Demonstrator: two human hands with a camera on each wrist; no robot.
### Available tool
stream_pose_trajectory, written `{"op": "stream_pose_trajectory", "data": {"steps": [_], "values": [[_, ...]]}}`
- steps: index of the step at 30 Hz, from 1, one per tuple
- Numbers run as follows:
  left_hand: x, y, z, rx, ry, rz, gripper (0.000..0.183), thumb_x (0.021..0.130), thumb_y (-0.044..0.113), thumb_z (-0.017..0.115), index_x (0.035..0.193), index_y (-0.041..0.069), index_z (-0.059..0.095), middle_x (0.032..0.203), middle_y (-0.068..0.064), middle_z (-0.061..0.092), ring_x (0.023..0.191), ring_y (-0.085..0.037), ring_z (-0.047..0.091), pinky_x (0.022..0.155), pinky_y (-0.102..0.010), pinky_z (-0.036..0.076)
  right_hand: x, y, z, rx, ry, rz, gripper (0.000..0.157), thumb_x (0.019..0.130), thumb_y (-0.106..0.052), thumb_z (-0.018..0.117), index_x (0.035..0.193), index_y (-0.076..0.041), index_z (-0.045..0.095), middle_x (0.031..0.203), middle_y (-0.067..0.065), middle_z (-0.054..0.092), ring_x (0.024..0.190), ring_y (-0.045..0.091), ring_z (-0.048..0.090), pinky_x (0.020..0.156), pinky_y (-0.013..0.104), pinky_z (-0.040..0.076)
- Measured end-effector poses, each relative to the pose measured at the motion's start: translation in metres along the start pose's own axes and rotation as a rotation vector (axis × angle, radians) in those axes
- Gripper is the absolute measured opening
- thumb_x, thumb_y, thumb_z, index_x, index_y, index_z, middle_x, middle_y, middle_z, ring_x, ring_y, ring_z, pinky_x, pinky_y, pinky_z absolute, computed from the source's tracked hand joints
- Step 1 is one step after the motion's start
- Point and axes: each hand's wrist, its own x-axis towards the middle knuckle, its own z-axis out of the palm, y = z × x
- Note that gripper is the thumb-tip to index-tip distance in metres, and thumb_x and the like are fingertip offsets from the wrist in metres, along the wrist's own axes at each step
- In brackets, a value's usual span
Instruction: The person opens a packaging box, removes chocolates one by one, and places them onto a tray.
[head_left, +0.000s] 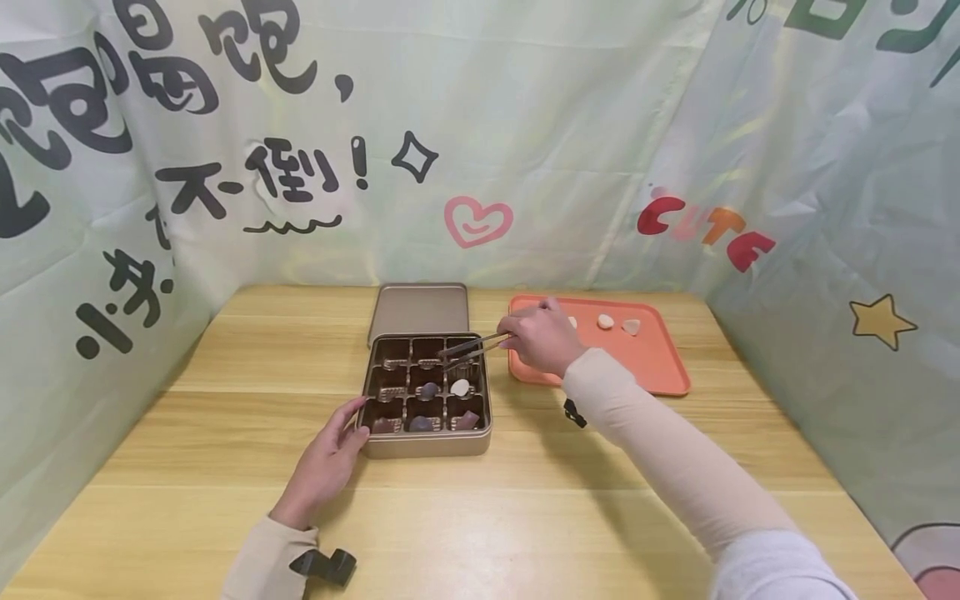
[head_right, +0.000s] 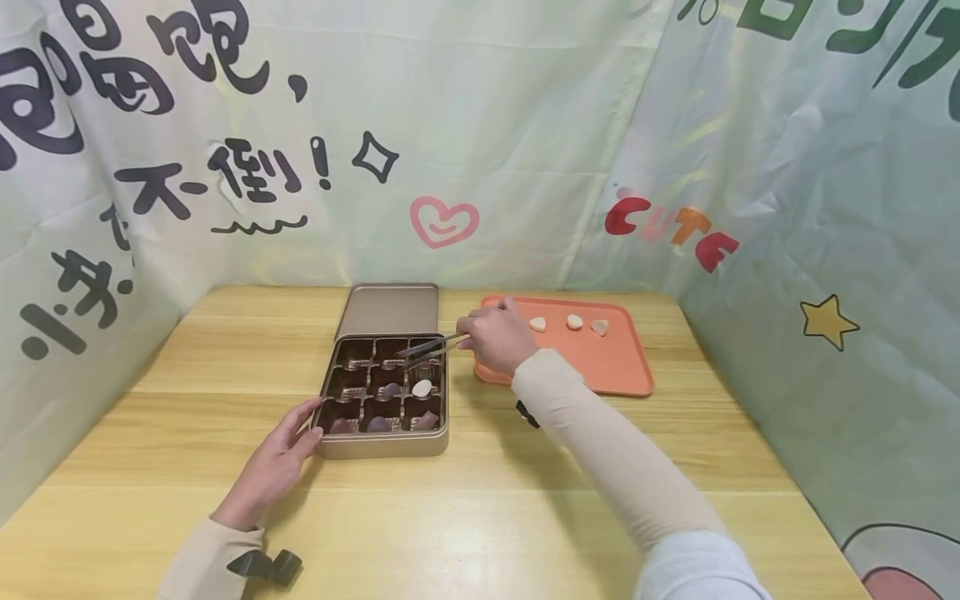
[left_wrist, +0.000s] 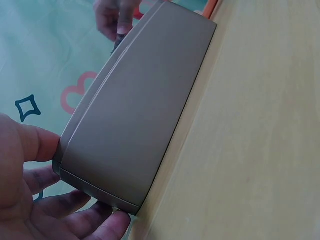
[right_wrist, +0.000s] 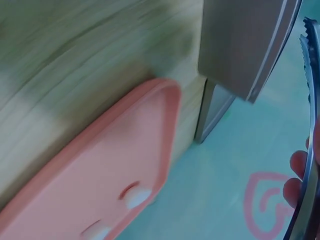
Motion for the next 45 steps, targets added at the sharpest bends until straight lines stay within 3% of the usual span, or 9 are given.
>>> {"op": "stream_pose_trajectory", "data": {"steps": [5, 10, 20, 23, 27, 33, 45], "values": [[-0.001, 0.001, 0.0, 0.005, -0.001, -0.003, 0.048, 0.105, 0.017, 0.042, 0.151, 0.014, 0.029, 0.156, -0.02, 0.026, 0.138, -0.036, 0.033, 0.113, -0.048, 0.028, 0.011, -0.014, -0.001, -0.024, -0.031, -0.049, 0.014, 0.082, -0.031, 0.078, 0.092, -0.021, 0.073, 0.082, -0.008, 0.07, 0.074, 0.011, 0.063, 0.071, 0.037, 0.038], [-0.002, 0.001, -0.001, 0.005, -0.006, -0.008, 0.048, 0.105, 0.016, 0.041, 0.152, 0.013, 0.028, 0.156, -0.02, 0.025, 0.138, -0.036, 0.033, 0.113, -0.049, 0.028, 0.023, -0.026, -0.004, -0.127, -0.097, -0.075, 0.017, 0.08, -0.036, 0.078, 0.09, -0.023, 0.073, 0.081, -0.01, 0.07, 0.074, 0.01, 0.064, 0.073, 0.037, 0.039], [-0.002, 0.002, -0.002, 0.029, 0.0, -0.014, 0.048, 0.105, 0.018, 0.041, 0.152, 0.015, 0.028, 0.155, -0.021, 0.026, 0.138, -0.038, 0.032, 0.114, -0.051, 0.026, 0.05, -0.061, -0.014, -0.301, -0.331, -0.025, 0.018, 0.081, -0.045, 0.076, 0.085, -0.028, 0.072, 0.081, -0.01, 0.071, 0.072, 0.011, 0.062, 0.069, 0.034, 0.035], [-0.002, 0.002, -0.002, 0.036, -0.002, -0.01, 0.049, 0.105, 0.018, 0.041, 0.152, 0.015, 0.028, 0.155, -0.021, 0.026, 0.138, -0.038, 0.032, 0.113, -0.051, 0.027, 0.056, -0.07, -0.018, -0.341, -0.361, 0.004, 0.017, 0.081, -0.043, 0.077, 0.083, -0.027, 0.072, 0.08, -0.009, 0.07, 0.068, 0.011, 0.06, 0.071, 0.034, 0.036], [-0.001, 0.003, -0.003, 0.049, -0.001, 0.0, 0.049, 0.105, 0.018, 0.041, 0.152, 0.014, 0.028, 0.155, -0.021, 0.026, 0.137, -0.038, 0.033, 0.113, -0.051, 0.028, 0.064, -0.083, -0.024, -0.365, -0.404, 0.048, 0.007, 0.089, -0.028, 0.07, 0.083, -0.026, 0.072, 0.079, -0.008, 0.07, 0.064, 0.012, 0.057, 0.078, 0.037, 0.039], [0.0, 0.003, -0.004, 0.042, -0.003, 0.015, 0.049, 0.105, 0.02, 0.042, 0.152, 0.014, 0.028, 0.155, -0.021, 0.027, 0.136, -0.037, 0.035, 0.112, -0.05, 0.03, 0.07, -0.094, -0.025, -0.377, -0.512, 0.07, 0.018, 0.096, -0.018, 0.059, 0.099, -0.029, 0.073, 0.086, -0.006, 0.069, 0.067, 0.012, 0.059, 0.093, 0.044, 0.038], [-0.002, 0.002, -0.002, 0.022, -0.006, -0.009, 0.05, 0.105, 0.02, 0.042, 0.153, 0.015, 0.027, 0.156, -0.02, 0.025, 0.138, -0.038, 0.032, 0.113, -0.051, 0.027, 0.064, -0.084, -0.009, -0.402, -0.343, 0.004, 0.02, 0.093, -0.014, 0.06, 0.089, -0.027, 0.075, 0.076, -0.004, 0.069, 0.061, 0.014, 0.063, 0.091, 0.046, 0.049]]}}
